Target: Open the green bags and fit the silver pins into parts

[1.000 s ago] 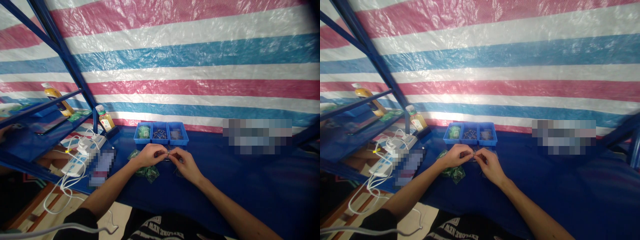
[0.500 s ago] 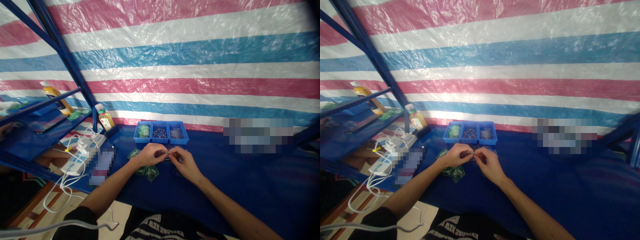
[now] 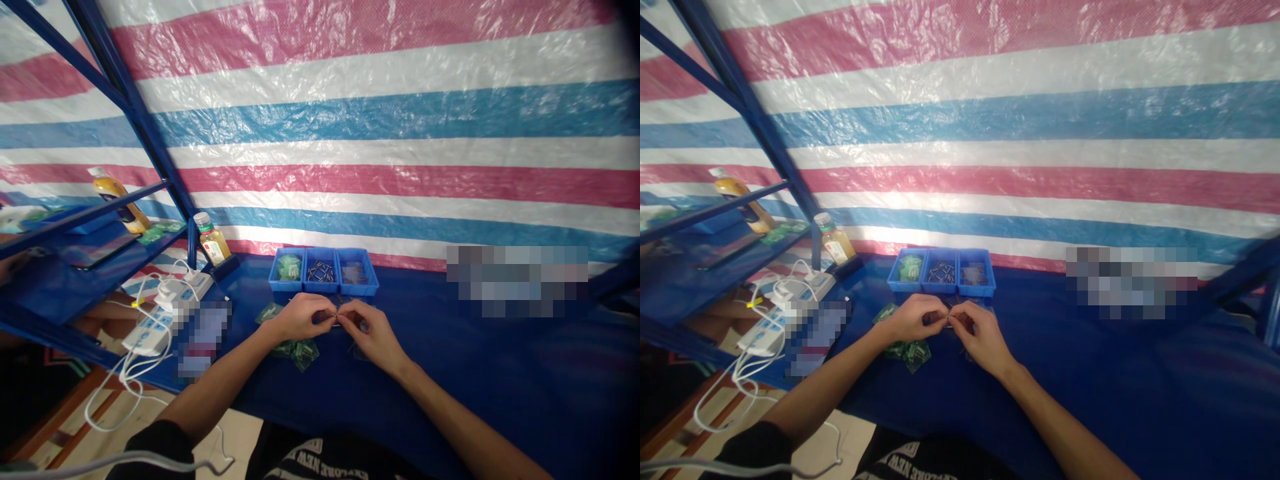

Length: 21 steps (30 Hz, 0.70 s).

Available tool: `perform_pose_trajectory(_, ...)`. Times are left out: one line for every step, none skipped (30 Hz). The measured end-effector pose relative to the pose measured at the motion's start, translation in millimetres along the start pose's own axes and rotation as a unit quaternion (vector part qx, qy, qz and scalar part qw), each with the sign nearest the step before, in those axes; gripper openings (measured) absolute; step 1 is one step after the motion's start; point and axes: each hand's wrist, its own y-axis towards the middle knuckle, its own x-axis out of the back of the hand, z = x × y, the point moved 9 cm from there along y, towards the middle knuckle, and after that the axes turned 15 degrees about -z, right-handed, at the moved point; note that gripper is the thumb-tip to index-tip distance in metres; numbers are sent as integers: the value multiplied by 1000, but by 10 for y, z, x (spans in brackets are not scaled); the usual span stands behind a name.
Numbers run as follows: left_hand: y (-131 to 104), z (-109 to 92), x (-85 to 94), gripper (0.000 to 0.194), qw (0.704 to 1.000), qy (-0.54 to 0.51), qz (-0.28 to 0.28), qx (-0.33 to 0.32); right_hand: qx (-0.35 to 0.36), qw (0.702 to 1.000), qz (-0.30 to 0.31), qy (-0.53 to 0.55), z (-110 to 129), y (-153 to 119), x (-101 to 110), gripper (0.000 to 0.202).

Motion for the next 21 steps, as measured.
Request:
perform_pose_trajectory(1,-6,0,15,1000,3,1,-2,-2,1000,1,-1,-5,1,-2,19)
perform_pose_trajectory(2,-10,-1,14,1000,5,0,-4,-3,1000,1,-2,-10,1,-3,18)
perform_pose_trajectory(0,-9,-2,14,1000,6,-2,-5,-5,1000,1,-2,-17,0,-4,18)
perform_pose_trajectory(-2,-3,-5,14,1000,7,-4,-4,-6,1000,-1,-2,-25,-2,-4,19)
perform_pose_trajectory(-6,5,-8,14,1000,9,-5,-3,-8,1000,-2,0,-35,-6,-5,19)
perform_pose_trajectory(-9,14,-10,14,1000,11,-7,-1,-11,1000,-4,2,-49,-10,-8,18)
perform_pose_trajectory(-12,25,-9,15,1000,13,-9,2,-15,1000,-3,3,-64,-15,-13,18)
perform_pose_trajectory(-13,37,-5,15,1000,15,-11,6,-18,1000,-2,3,-78,-19,-21,17)
perform_pose_trajectory(-13,49,0,16,1000,17,-13,11,-20,1000,-1,2,-90,-21,-28,17)
perform_pose_trajectory(-12,59,6,17,1000,19,-14,16,-20,1000,1,-1,-98,-22,-34,16)
perform_pose_trajectory(-10,68,13,18,999,21,-15,21,-19,1000,3,-4,-101,-21,-38,15)
perform_pose_trajectory(-9,76,17,18,999,23,-14,25,-16,1000,3,-7,-99,-17,-38,15)
perform_pose_trajectory(-9,82,18,19,999,24,-12,29,-12,1000,2,-10,-93,-12,-35,15)
perform_pose_trajectory(-10,88,17,20,999,24,-9,33,-8,1000,2,-12,-86,-6,-31,15)
perform_pose_trajectory(-11,91,15,20,999,22,-6,38,-5,1000,3,-14,-77,-2,-28,16)
perform_pose_trajectory(-12,93,15,20,999,18,-4,42,-1,1000,3,-16,-66,1,-25,16)
perform_pose_trajectory(-12,94,17,20,999,14,-3,46,2,1000,3,-18,-56,3,-23,16)
perform_pose_trajectory(-11,93,21,21,999,10,-5,49,5,1000,4,-20,-47,3,-23,16)
perform_pose_trajectory(-8,86,28,21,999,6,-8,49,9,1000,5,-23,-37,2,-23,16)
perform_pose_trajectory(-3,74,36,21,999,4,-12,45,14,1000,5,-26,-25,0,-23,15)
perform_pose_trajectory(4,59,44,21,999,1,-16,38,19,999,5,-30,-12,-3,-23,15)
